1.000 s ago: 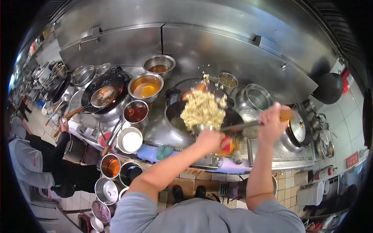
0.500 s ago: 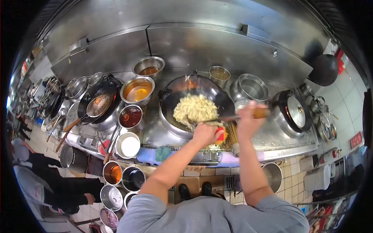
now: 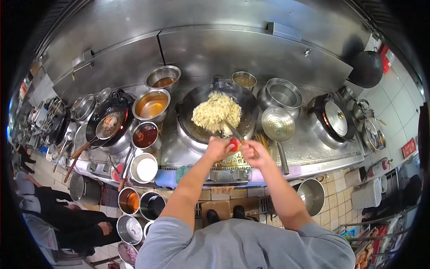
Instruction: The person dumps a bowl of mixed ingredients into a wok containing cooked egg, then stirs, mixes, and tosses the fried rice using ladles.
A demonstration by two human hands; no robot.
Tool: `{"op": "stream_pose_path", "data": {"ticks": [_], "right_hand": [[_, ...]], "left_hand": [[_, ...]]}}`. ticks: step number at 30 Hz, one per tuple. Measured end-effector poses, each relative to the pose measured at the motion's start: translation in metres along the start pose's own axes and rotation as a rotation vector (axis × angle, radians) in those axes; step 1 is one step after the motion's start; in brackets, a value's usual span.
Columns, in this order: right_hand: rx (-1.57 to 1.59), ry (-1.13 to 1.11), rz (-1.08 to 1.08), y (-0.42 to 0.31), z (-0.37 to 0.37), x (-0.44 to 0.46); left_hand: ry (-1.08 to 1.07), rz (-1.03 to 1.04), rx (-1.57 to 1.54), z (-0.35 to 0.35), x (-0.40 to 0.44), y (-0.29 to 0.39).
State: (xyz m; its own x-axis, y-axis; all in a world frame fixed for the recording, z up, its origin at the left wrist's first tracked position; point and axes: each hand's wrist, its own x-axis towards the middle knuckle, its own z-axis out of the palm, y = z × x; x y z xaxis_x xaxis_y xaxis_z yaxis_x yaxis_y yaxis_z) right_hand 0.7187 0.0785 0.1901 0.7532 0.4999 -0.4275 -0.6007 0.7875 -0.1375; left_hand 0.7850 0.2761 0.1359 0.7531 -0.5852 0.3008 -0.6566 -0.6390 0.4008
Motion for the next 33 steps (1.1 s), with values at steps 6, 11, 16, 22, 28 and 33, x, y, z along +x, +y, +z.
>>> {"op": "stream_pose_path", "data": {"ticks": [6,11,16,22,28,33], "right_hand": [[-1.084,0.415,-0.217,0.005,0.045,-0.037],[-2.334,0.461,-0.586,0.022,-0.035,-0.047],[-2.423,0.707,-0.310,-0.017,0.001,-0.075],[-2.818,0.900,-0.010,-0.117,0.012,-0.145],[-2.975,0.843,-0.229,-0.202,0.023,-0.065],[-2.596,0.538,-0.463,-0.130,-0.009,0.009]], "left_hand": [[-0.160,-0.042,0.150,-0.024,-0.015,-0.023],[-0.242,-0.154,0.171,-0.025,-0.004,-0.011],[-0.211,-0.195,0.100,-0.014,-0.009,-0.014],[-0.160,-0.256,0.050,-0.015,-0.014,-0.028],[-0.165,-0.313,0.036,-0.013,-0.017,-0.021],[-0.061,-0.295,0.069,-0.004,-0.016,-0.016]]}}
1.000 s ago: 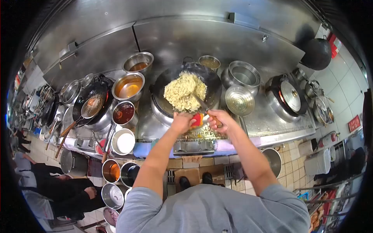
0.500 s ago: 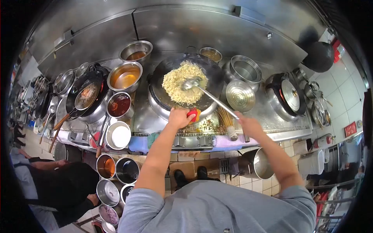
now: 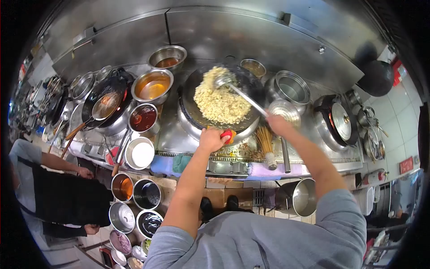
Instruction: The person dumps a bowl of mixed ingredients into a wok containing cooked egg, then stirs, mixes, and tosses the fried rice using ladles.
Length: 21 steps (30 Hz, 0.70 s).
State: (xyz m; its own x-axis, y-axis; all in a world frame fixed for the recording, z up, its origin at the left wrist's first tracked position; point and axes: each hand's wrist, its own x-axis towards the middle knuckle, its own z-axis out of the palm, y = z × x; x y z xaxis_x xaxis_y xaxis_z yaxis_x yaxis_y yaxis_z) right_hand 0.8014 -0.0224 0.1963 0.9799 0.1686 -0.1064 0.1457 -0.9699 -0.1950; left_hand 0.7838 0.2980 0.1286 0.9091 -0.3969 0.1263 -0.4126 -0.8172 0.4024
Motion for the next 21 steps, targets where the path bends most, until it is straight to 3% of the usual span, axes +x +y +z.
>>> {"op": "stream_pose_path", "data": {"ticks": [1,3,4,7,10,12,14,15,17,20,21], "right_hand": [[0.012,-0.036,0.075,0.004,0.036,0.003],[0.027,-0.150,0.147,-0.036,0.039,-0.038],[0.032,-0.075,0.070,-0.029,0.059,-0.058],[0.006,-0.073,0.144,-0.026,0.034,-0.115],[0.053,-0.050,0.234,-0.022,0.010,-0.105],[0.130,0.099,0.223,-0.039,0.014,-0.071],[0.241,0.150,0.267,-0.060,0.058,-0.020],[0.330,0.169,0.169,-0.075,0.077,-0.007],[0.359,0.109,0.199,-0.118,0.092,-0.015],[0.406,0.148,0.097,-0.106,0.107,-0.072],[0.388,0.138,0.090,-0.090,0.093,-0.089]], "left_hand": [[-0.006,0.020,-0.003,0.001,0.000,0.004],[-0.025,-0.010,-0.011,-0.003,0.001,0.006],[-0.033,0.008,-0.009,-0.001,0.001,0.004],[0.016,0.046,-0.043,0.006,0.001,-0.001],[-0.029,0.117,-0.047,0.005,0.003,-0.017],[-0.047,0.226,-0.051,0.006,0.008,-0.029],[-0.148,0.227,-0.038,-0.001,0.014,-0.032],[-0.243,0.227,-0.030,-0.006,0.018,-0.029],[-0.309,0.202,-0.048,-0.015,0.017,-0.017],[0.033,0.174,-0.010,0.000,-0.001,-0.001],[0.040,0.188,-0.008,-0.001,0.006,-0.003]]}}
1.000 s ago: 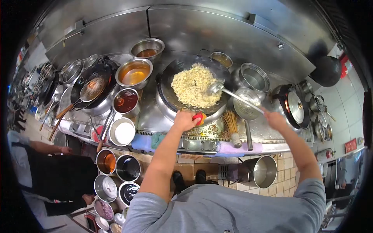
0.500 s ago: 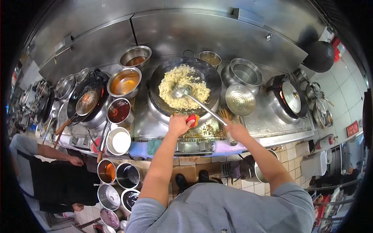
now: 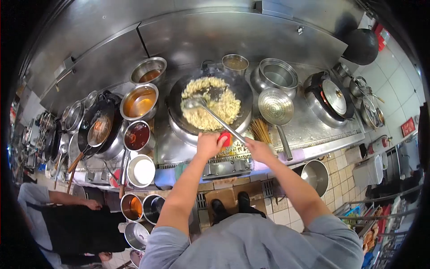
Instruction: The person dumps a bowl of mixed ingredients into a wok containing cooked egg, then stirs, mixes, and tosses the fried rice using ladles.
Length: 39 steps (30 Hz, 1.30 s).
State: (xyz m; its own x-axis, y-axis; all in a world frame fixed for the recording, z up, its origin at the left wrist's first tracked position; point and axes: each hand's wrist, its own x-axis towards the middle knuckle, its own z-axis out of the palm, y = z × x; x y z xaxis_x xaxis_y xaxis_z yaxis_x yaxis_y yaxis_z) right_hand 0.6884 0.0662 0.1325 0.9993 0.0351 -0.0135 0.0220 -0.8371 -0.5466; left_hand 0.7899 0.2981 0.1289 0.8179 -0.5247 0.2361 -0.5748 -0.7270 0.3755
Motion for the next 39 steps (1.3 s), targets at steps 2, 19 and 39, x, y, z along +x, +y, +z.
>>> {"op": "stream_pose_path", "data": {"ticks": [2,19,39], "right_hand": [[-0.079,-0.036,0.148,-0.024,-0.054,-0.033],[-0.228,-0.104,0.051,-0.077,-0.112,-0.063],[-0.303,-0.158,-0.032,-0.081,-0.135,-0.062]], "left_hand": [[0.007,0.053,-0.039,0.010,0.001,-0.005],[0.278,0.072,0.033,0.044,-0.053,0.057],[0.131,0.041,-0.003,0.020,-0.033,0.049]]}}
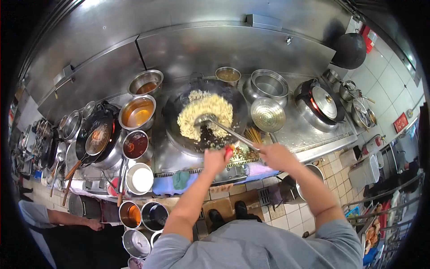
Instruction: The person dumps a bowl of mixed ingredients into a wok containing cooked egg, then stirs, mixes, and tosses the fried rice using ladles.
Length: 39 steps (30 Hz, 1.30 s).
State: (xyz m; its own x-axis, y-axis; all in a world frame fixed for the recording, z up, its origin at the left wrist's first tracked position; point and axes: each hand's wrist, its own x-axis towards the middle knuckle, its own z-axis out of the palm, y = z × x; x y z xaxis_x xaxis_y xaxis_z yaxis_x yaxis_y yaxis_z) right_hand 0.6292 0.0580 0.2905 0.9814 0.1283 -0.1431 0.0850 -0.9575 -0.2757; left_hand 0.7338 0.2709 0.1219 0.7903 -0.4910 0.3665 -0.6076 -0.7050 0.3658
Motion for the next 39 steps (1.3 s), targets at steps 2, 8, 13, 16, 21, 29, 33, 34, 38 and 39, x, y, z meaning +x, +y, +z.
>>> {"op": "stream_pose_path", "data": {"ticks": [2,8,13,16,21,29,33,34,38,39], "right_hand": [[0.028,0.054,0.031,0.002,0.047,-0.005],[0.154,0.012,0.181,0.018,0.062,-0.073],[-0.404,-0.198,0.262,0.162,0.032,-0.025],[-0.442,-0.134,0.268,0.166,0.001,0.051],[-0.136,0.032,0.127,0.079,0.091,0.126],[-0.187,-0.113,0.085,0.086,0.075,0.017],[-0.064,0.086,0.133,0.077,0.059,0.068],[-0.029,0.066,0.191,0.047,0.067,0.092],[0.250,0.108,0.124,0.004,0.148,0.119],[0.252,0.111,0.132,0.007,0.147,0.096]], "left_hand": [[-0.072,0.012,0.015,0.016,-0.044,0.009],[-0.090,0.081,0.008,-0.043,0.005,-0.011],[-0.062,0.019,0.060,-0.024,0.027,-0.054],[-0.080,-0.174,-0.071,-0.013,0.020,-0.065],[-0.106,-0.177,-0.126,-0.017,0.022,-0.067],[-0.129,-0.242,-0.080,-0.022,0.023,-0.059],[-0.238,-0.152,-0.059,-0.020,0.027,-0.070],[-0.284,-0.131,-0.058,-0.023,0.030,-0.073],[-0.247,-0.131,-0.015,-0.027,0.030,-0.064],[-0.251,-0.123,-0.017,-0.022,0.023,-0.057]]}}
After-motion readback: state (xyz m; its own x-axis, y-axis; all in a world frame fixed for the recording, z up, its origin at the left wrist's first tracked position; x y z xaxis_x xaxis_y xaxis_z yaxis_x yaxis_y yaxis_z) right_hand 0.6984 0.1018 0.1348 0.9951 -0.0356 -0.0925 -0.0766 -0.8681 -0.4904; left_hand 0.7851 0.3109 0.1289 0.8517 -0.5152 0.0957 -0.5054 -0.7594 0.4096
